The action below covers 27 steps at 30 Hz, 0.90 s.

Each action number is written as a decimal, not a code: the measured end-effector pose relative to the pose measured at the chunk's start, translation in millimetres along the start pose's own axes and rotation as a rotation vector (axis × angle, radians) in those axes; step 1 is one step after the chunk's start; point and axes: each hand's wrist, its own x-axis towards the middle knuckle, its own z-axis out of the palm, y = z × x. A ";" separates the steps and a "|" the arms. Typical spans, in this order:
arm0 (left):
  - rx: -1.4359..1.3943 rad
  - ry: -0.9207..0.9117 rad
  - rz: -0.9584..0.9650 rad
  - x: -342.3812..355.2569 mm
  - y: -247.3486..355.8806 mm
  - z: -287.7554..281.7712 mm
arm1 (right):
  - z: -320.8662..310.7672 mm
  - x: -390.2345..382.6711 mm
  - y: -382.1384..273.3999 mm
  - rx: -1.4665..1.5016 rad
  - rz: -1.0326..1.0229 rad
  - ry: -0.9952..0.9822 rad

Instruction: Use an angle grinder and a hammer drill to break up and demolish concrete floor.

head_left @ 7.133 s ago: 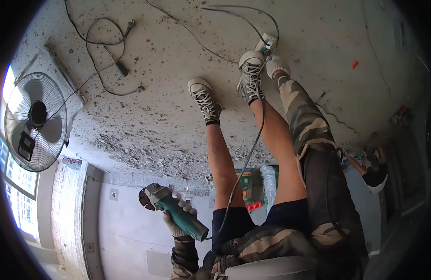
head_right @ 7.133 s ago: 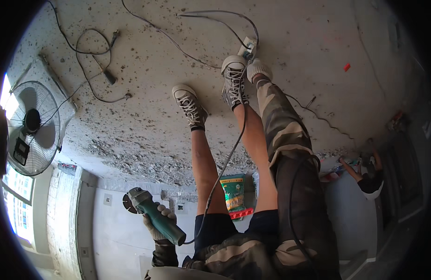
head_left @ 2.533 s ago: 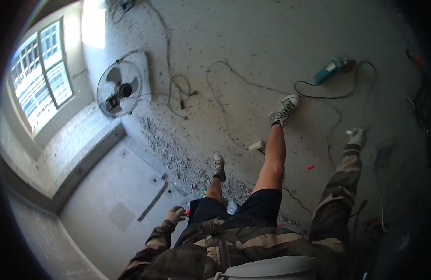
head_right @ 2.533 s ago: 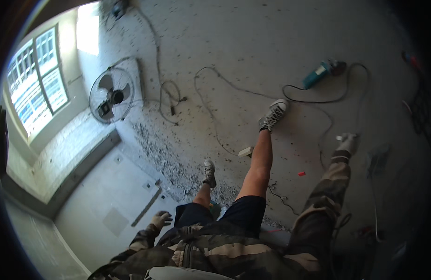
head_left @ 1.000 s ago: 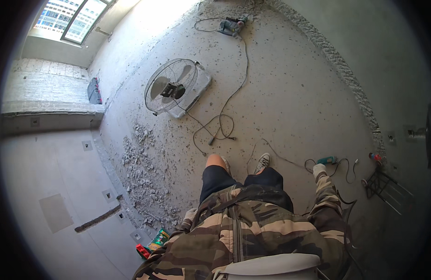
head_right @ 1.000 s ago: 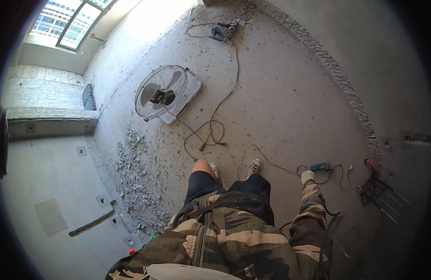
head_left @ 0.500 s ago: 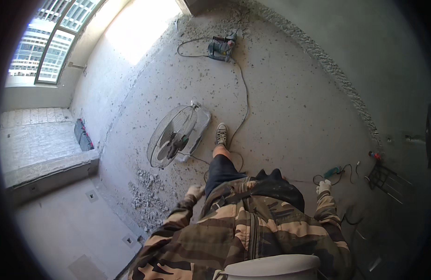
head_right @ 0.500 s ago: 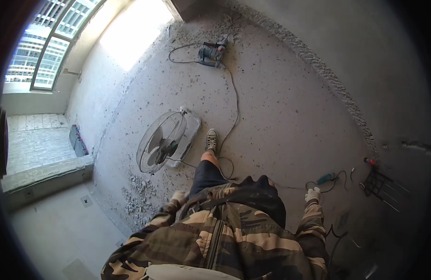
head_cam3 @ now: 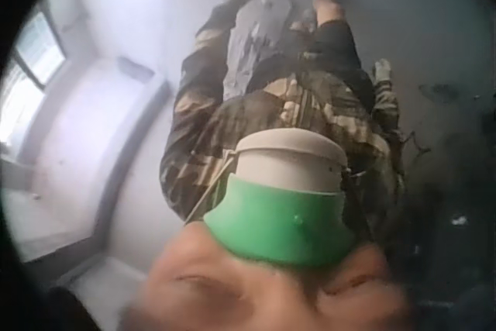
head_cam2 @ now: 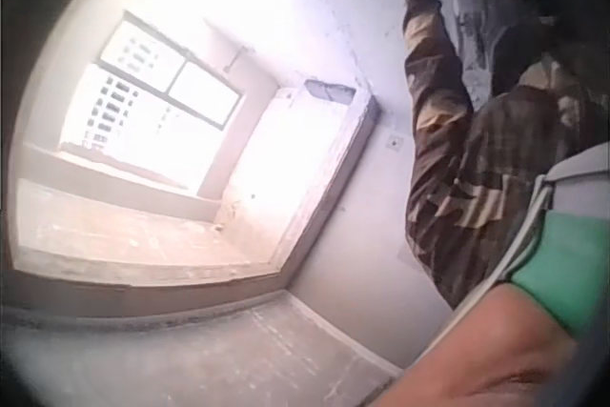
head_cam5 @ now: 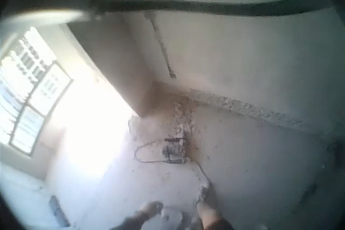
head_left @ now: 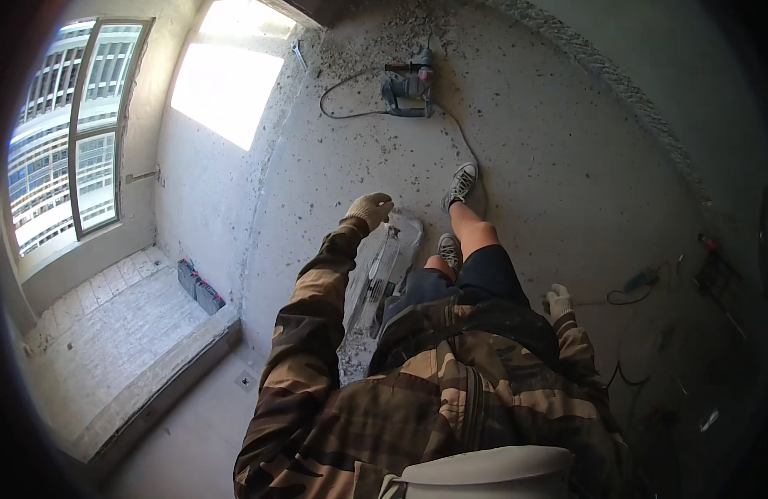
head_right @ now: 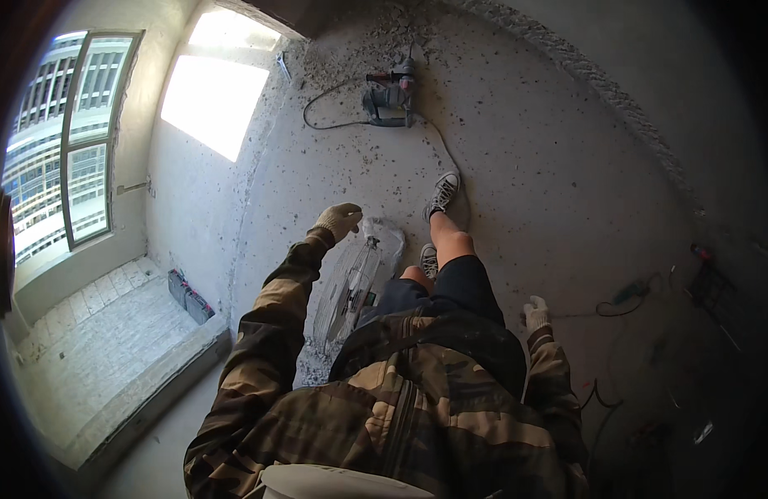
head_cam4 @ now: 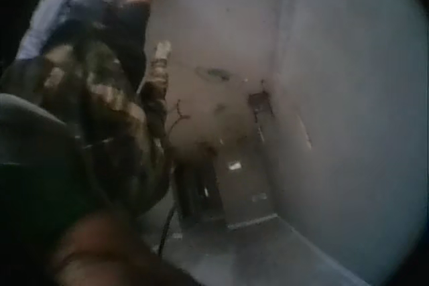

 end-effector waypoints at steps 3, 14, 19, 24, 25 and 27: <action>0.061 0.001 0.031 62.5 31.3 -40.4 | 52.1 37.9 -93.1 -0.186 -0.169 -0.002; 0.621 -0.161 0.054 305.7 66.2 -73.0 | 178.3 76.6 -240.5 0.192 -0.383 0.258; 0.813 -0.294 0.094 450.1 27.2 -33.3 | 239.4 83.7 -234.3 0.195 -0.247 0.399; 0.936 -0.061 0.340 558.9 -38.2 3.7 | 274.8 81.3 -234.3 0.071 -0.232 0.332; 0.903 -0.050 0.423 572.5 -45.0 10.9 | 278.6 81.0 -234.9 0.059 -0.190 0.331; 1.020 -0.117 0.243 592.8 -49.1 20.8 | 283.9 79.3 -236.0 0.151 -0.143 0.369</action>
